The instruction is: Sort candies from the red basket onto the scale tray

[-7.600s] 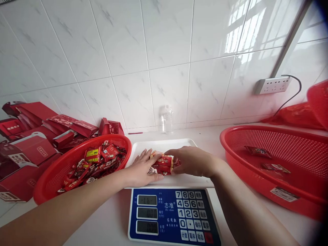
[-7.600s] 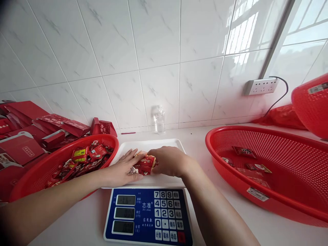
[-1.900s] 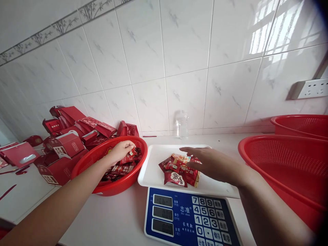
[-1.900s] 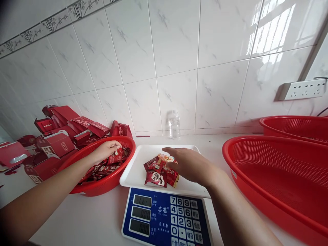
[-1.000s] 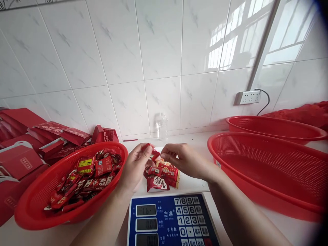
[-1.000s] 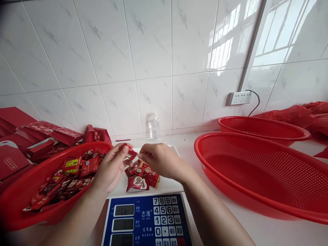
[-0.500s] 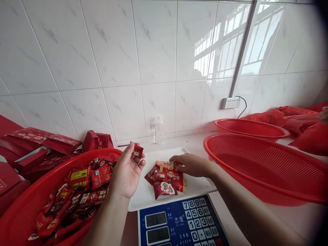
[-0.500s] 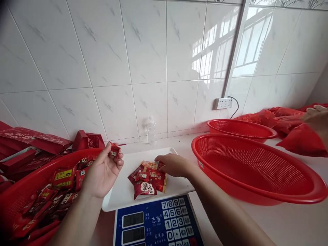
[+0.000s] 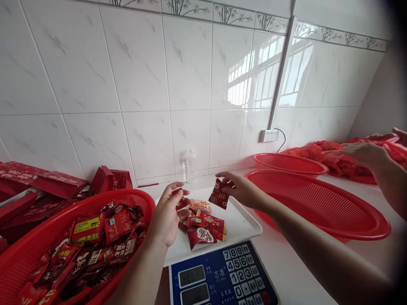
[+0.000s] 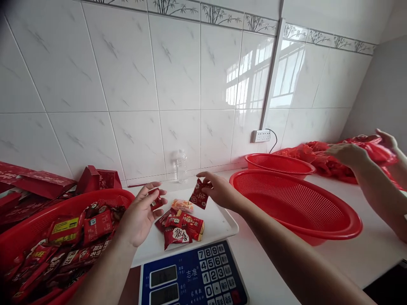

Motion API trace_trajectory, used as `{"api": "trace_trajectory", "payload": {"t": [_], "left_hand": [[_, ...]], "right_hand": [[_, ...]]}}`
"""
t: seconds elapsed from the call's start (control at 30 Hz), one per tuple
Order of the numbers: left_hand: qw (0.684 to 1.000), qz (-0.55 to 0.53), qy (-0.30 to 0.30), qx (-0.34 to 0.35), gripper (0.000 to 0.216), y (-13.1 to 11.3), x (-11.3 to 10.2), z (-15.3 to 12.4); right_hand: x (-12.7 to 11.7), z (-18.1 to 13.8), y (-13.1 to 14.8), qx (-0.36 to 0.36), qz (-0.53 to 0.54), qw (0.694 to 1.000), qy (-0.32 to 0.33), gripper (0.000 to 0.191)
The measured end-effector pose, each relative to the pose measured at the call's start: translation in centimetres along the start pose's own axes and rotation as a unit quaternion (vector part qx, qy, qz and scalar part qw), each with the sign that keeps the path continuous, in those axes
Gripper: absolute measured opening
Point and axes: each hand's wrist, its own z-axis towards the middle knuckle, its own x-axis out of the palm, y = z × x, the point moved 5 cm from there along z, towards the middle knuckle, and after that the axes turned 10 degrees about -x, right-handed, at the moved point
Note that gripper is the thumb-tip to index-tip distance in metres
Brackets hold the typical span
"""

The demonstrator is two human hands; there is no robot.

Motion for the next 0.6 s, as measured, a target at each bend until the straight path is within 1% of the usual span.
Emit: {"api": "trace_trajectory", "payload": {"t": [0.03, 0.1, 0.17, 0.23, 0.3, 0.33, 0.43, 0.5, 0.6], "left_hand": [[0.999, 0.038, 0.012, 0.008, 0.03, 0.2, 0.1, 0.1], [0.992, 0.123, 0.036, 0.023, 0.037, 0.7, 0.5, 0.0], [0.978, 0.195, 0.064, 0.029, 0.043, 1.1, 1.0, -0.3], [0.968, 0.225, 0.109, 0.029, 0.043, 1.4, 1.7, -0.7], [0.965, 0.218, 0.145, 0.029, 0.041, 1.4, 2.3, -1.0], [0.965, 0.209, 0.152, 0.031, 0.04, 1.3, 2.4, -1.1], [0.971, 0.19, 0.14, 0.048, 0.035, 0.9, 2.4, -1.1], [0.972, 0.179, 0.137, 0.063, 0.034, 0.6, 2.3, -1.1], [0.969, 0.188, 0.135, 0.088, 0.032, 0.4, 2.2, -1.1]], "right_hand": [[-0.1, 0.1, 0.6, -0.003, 0.031, 0.999, -0.005, 0.041], [0.1, 0.2, 1.9, -0.016, 0.126, 0.992, -0.009, 0.042], [0.4, 0.1, 3.3, -0.034, 0.228, 0.973, -0.01, 0.041], [0.9, -0.1, 4.7, -0.053, 0.284, 0.957, -0.001, 0.041], [1.4, -0.3, 5.8, -0.068, 0.304, 0.95, 0.017, 0.04], [1.6, -0.4, 6.2, -0.072, 0.308, 0.948, 0.022, 0.039], [1.8, -0.4, 6.9, -0.07, 0.316, 0.946, 0.026, 0.032], [2.1, -0.3, 7.2, -0.061, 0.309, 0.948, 0.045, 0.025], [2.4, -0.1, 7.3, -0.053, 0.287, 0.954, 0.064, 0.027]]}}
